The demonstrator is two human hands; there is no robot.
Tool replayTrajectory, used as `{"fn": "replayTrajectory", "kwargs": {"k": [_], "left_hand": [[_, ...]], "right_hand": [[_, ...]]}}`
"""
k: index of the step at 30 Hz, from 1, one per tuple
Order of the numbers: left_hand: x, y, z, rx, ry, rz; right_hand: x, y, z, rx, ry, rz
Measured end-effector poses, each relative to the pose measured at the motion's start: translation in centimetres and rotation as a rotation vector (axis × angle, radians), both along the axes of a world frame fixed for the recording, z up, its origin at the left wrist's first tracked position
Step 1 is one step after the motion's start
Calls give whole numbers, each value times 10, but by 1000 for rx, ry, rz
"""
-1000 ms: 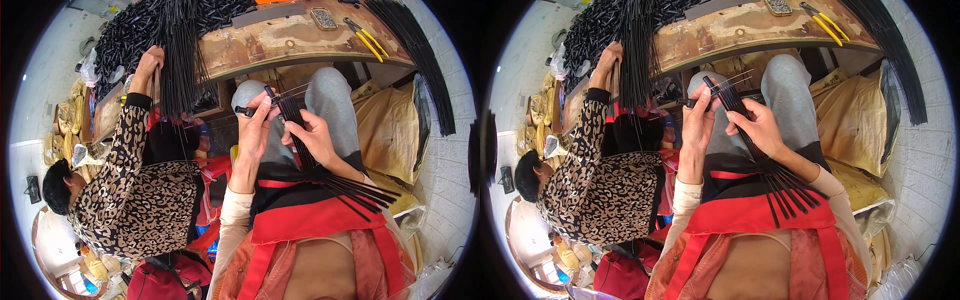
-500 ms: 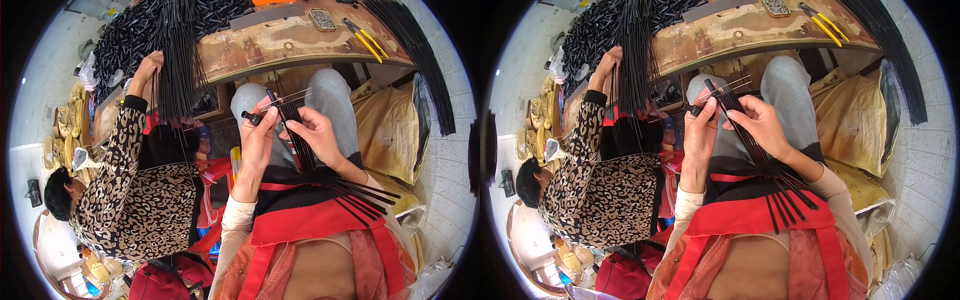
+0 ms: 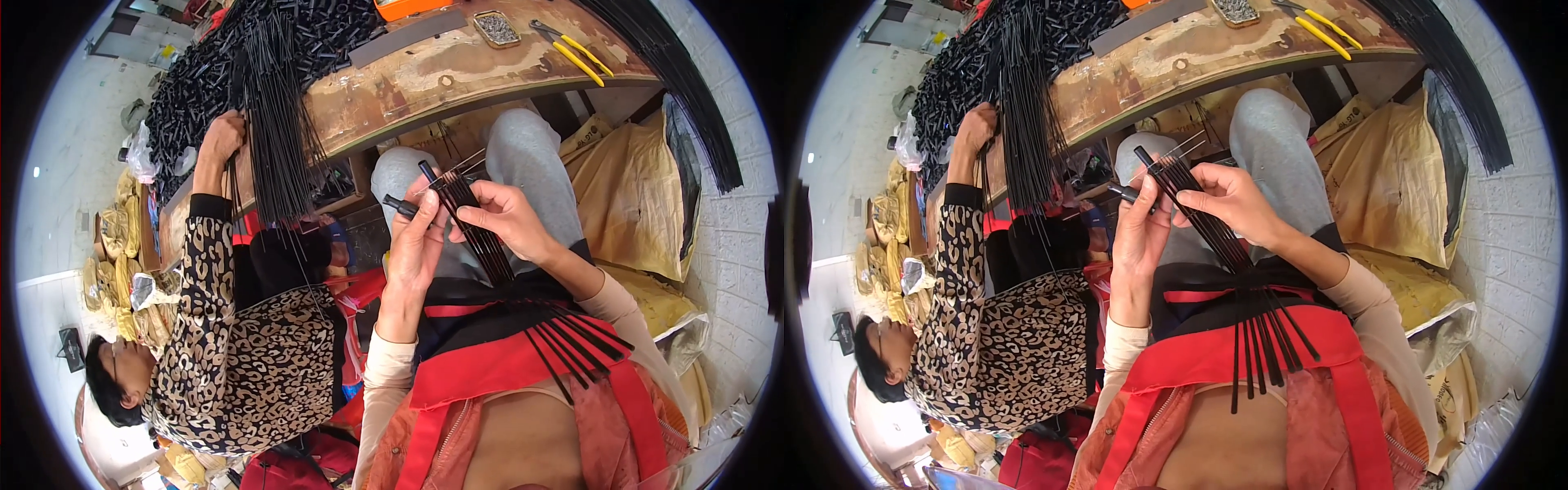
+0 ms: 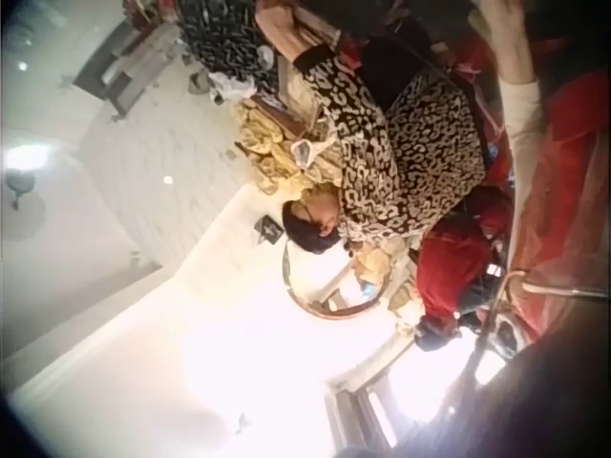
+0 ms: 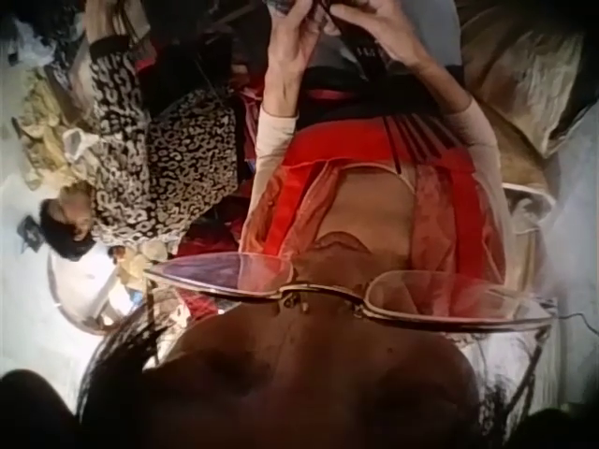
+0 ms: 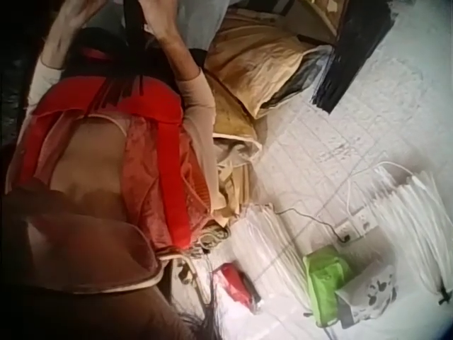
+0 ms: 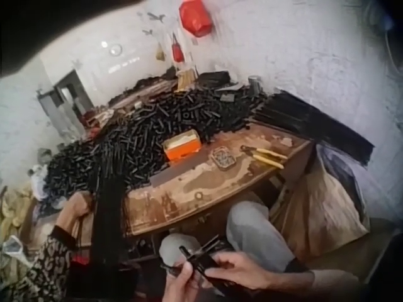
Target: Trimming and assembling black cable bundles at a production workbench.
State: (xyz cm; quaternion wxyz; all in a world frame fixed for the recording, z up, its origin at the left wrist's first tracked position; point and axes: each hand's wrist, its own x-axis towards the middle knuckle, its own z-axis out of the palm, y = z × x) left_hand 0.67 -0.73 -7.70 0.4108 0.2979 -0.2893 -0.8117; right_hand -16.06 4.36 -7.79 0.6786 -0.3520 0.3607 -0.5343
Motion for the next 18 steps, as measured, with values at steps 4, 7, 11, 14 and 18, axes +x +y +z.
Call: {"fn": "replayTrajectory", "kwargs": {"k": [4, 7, 11, 14, 18], "left_hand": [[-2, -2, 11, -19, 1, -94], [0, -6, 12, -11, 53, -143], [-3, -6, 19, 47, 5, -81], [-4, -4, 17, 19, -22, -79], [-9, -3, 12, 36, -20, -101]], "right_hand": [[1, -5, 1, 39, -79, 13], [0, -7, 2, 90, -185, 62], [-5, -13, -1, 131, -311, 161], [-2, -12, -1, 26, -123, 112], [0, -11, -10, 19, -117, 83]]}}
